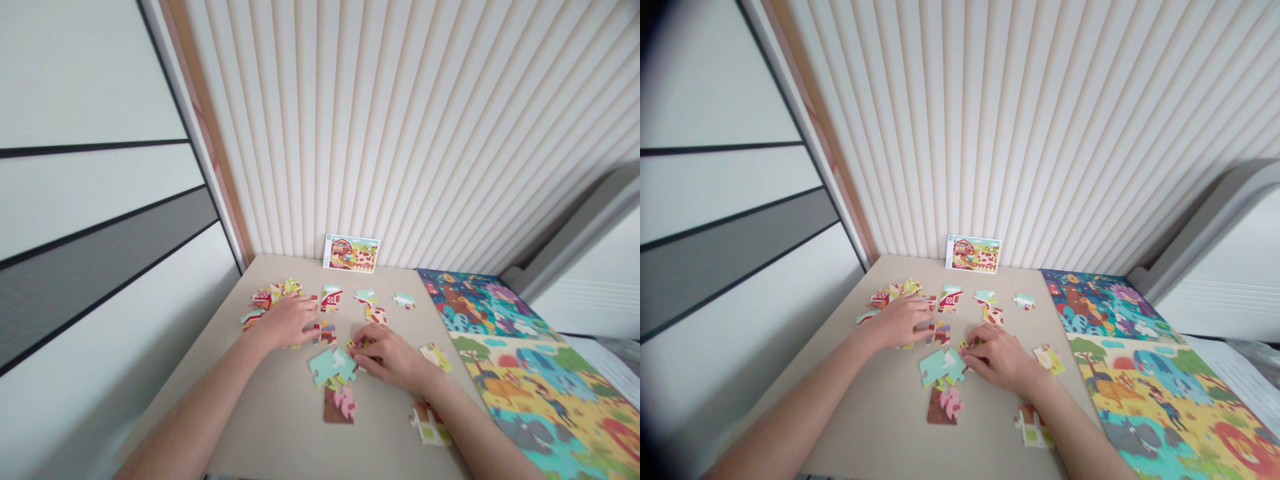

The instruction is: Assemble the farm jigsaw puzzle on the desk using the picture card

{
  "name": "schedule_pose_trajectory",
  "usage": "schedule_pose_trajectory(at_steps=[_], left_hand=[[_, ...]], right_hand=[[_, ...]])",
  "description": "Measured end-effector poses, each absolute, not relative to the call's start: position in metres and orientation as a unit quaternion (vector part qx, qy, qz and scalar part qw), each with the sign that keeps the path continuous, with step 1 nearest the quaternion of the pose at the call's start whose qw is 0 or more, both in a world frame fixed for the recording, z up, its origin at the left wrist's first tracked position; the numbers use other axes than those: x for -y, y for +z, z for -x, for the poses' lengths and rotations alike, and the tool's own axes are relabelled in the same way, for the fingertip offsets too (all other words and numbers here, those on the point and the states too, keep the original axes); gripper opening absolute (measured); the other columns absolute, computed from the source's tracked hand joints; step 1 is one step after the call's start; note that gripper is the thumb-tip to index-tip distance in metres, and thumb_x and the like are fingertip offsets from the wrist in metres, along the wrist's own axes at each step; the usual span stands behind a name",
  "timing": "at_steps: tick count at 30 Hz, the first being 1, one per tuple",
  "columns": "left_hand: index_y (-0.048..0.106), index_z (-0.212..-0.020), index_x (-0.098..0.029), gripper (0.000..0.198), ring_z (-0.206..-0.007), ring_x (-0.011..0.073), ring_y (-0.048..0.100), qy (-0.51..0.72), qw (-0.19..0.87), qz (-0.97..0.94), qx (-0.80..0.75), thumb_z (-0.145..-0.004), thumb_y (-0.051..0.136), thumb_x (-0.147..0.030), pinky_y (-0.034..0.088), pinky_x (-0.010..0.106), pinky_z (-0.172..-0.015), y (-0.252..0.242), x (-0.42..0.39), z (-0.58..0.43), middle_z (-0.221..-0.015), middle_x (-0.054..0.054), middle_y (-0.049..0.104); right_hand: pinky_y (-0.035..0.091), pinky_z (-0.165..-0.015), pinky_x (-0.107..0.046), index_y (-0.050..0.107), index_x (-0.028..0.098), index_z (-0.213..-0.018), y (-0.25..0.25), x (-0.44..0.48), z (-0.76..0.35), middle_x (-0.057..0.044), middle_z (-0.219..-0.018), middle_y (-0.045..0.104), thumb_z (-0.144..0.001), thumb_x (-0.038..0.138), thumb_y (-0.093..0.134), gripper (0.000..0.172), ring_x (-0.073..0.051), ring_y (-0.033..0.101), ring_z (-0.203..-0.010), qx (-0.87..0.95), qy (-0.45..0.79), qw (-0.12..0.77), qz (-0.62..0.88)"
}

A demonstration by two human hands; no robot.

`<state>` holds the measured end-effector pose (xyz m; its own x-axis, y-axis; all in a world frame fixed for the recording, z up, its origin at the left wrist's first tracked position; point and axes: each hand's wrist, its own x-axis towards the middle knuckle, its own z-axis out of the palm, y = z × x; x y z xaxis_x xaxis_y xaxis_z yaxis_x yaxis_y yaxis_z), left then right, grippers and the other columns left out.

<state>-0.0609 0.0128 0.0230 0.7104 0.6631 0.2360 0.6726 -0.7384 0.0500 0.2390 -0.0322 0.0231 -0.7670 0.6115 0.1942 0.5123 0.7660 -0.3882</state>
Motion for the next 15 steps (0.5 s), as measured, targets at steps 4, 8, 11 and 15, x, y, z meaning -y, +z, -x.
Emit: schedule_pose_trajectory(at_steps=[4,8,11,15], left_hand=[[0.073,-0.09,-0.026,0.036,-0.096,0.0266,0.065,-0.099,-0.002,0.932,0.349,-0.084,0.067,-0.06,0.043,0.042,-0.093,0.0234,-0.0093,0.0596,-0.093,0.005,0.071],[0.072,-0.1,-0.027,0.038,-0.103,0.0273,0.064,-0.093,-0.019,0.93,0.354,-0.08,0.072,-0.059,0.043,0.04,-0.095,0.0217,-0.0104,0.0599,-0.102,0.006,0.071],[0.07,-0.11,-0.029,0.037,-0.105,0.0267,0.064,-0.102,-0.037,0.926,0.363,-0.082,0.072,-0.053,0.045,0.038,-0.095,0.02,-0.0109,0.058,-0.105,0.005,0.07],[0.068,-0.111,-0.026,0.034,-0.104,0.0266,0.064,-0.118,-0.038,0.918,0.377,-0.085,0.069,-0.048,0.046,0.037,-0.095,0.016,-0.0116,0.0541,-0.106,0.007,0.069]], right_hand=[[0.047,-0.093,-0.035,0.077,0.025,-0.101,0.0217,0.0324,-0.2397,-0.007,-0.107,0.067,-0.101,0.035,0.048,0.03,-0.02,0.062,-0.097,0.925,0.158,0.156,0.309],[0.048,-0.092,-0.034,0.076,0.025,-0.108,0.0226,0.0324,-0.239,-0.008,-0.106,0.067,-0.102,0.035,0.047,0.031,-0.02,0.062,-0.097,0.926,0.159,0.156,0.305],[0.048,-0.091,-0.035,0.076,0.025,-0.107,0.0242,0.0325,-0.2384,-0.008,-0.106,0.068,-0.102,0.035,0.047,0.031,-0.02,0.062,-0.097,0.925,0.159,0.16,0.305],[0.048,-0.092,-0.035,0.076,0.025,-0.109,0.0253,0.0326,-0.2374,-0.008,-0.106,0.068,-0.102,0.034,0.047,0.031,-0.021,0.062,-0.097,0.925,0.161,0.164,0.304]])
